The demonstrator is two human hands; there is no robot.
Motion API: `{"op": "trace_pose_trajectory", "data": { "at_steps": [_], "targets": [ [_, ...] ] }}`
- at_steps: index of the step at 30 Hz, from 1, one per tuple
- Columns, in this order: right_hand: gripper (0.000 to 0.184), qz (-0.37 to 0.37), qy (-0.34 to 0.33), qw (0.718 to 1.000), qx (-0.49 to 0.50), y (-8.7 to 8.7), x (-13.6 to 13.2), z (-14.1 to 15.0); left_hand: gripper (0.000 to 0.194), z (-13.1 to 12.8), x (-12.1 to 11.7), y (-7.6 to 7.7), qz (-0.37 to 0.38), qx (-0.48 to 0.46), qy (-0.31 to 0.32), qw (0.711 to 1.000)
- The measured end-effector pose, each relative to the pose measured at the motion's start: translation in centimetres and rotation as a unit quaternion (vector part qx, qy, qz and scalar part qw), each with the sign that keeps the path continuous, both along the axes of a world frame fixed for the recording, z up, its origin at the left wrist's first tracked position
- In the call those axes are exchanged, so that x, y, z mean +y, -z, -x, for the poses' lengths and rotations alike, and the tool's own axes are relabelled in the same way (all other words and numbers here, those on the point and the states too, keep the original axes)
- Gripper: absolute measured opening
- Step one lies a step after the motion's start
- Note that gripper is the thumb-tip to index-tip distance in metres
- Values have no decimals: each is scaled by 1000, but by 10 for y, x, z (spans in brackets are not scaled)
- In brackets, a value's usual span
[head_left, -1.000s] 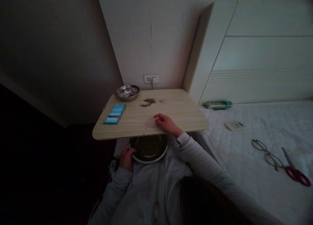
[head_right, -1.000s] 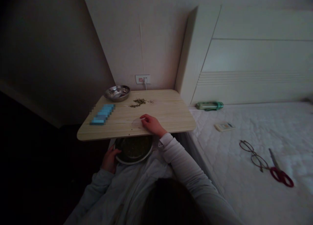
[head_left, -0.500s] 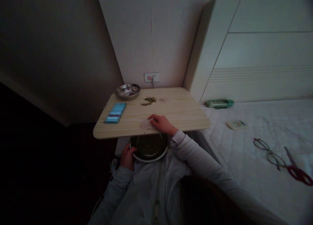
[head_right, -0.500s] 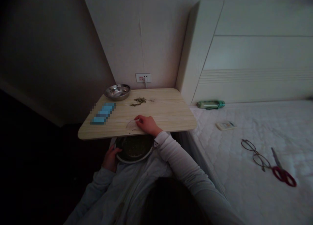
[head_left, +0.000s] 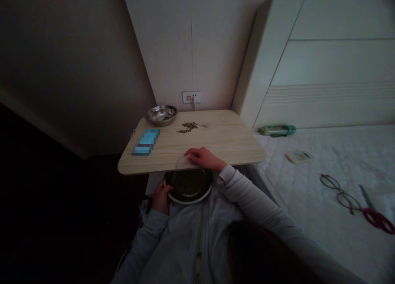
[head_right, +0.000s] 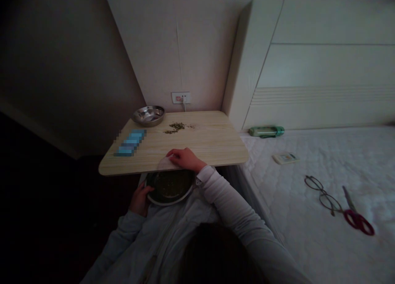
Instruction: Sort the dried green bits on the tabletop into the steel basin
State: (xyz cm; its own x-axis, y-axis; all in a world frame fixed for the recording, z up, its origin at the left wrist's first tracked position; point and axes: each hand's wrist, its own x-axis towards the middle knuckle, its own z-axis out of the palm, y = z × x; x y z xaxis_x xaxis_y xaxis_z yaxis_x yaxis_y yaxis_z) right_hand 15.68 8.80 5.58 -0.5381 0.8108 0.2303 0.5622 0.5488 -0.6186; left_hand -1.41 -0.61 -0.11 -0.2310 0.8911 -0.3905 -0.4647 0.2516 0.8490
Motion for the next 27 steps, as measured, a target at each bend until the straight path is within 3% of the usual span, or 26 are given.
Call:
{"op": "trace_pose_trajectory", "data": {
  "at_steps": [6,11,17,22,27],
  "targets": [
    [26,103,-49,989,97,4,3,-4,39,-1,-1,-2,15,21,0,1000],
    [29,164,-7,970,180,5,7,-6,33,0,-1,0,7,17,1,1000],
    [28,194,4,966,170,-8,19,-12,31,0,0,1,1,2,-2,1000],
    [27,174,25,977,124,-23,47,-25,34,0,0,0,12,0,-3,1000],
    [31,38,110,993,-32,-37,79,-28,34,1,0,1,25,-7,-1,1000]
  ]
}}
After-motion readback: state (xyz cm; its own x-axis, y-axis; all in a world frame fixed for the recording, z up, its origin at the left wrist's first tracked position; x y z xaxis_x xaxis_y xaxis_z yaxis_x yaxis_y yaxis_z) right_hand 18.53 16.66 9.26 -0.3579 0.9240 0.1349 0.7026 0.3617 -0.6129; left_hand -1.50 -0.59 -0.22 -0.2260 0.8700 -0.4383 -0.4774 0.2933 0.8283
